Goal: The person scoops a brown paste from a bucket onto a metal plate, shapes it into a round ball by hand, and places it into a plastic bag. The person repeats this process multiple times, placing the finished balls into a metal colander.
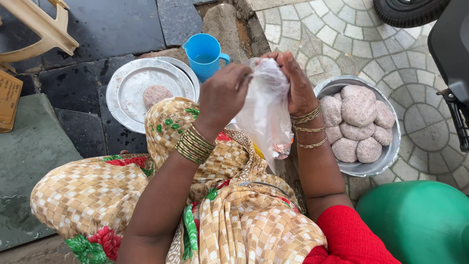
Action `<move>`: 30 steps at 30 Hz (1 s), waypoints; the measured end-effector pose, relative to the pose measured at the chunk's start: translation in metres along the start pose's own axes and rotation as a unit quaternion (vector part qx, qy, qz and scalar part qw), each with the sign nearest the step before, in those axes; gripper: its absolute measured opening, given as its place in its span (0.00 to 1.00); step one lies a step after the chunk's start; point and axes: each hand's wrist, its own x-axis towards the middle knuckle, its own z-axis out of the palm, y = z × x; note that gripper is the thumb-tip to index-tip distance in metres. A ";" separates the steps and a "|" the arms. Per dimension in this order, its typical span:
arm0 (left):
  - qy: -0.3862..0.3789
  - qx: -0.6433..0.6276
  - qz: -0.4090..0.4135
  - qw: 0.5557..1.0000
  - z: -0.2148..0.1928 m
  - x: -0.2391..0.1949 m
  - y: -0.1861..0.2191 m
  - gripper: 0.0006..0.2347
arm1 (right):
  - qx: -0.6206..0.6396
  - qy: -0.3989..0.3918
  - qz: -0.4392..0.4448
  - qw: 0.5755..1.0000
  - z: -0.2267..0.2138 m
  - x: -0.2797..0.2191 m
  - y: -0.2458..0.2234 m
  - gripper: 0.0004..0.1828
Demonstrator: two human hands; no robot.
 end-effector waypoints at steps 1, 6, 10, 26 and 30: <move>-0.004 0.001 -0.031 1.000 -0.004 0.001 -0.009 0.03 | -0.073 0.006 0.002 0.997 -0.008 0.002 0.002 0.26; 0.259 -0.211 -0.179 0.926 -0.062 -0.005 -0.108 0.02 | -0.247 0.127 -0.050 0.959 -0.086 -0.004 0.063 0.12; 0.294 -0.524 -0.245 0.761 -0.114 -0.034 -0.157 0.06 | -0.596 0.318 -0.154 0.721 -0.143 -0.013 0.180 0.11; 0.252 -0.743 -0.156 0.600 -0.164 -0.090 -0.164 0.17 | -0.831 0.013 -0.154 0.535 0.005 0.084 0.042 0.23; 0.285 -0.737 -0.188 0.583 -0.150 -0.093 -0.158 0.20 | -0.529 -0.182 -0.304 0.771 0.149 0.120 0.007 0.34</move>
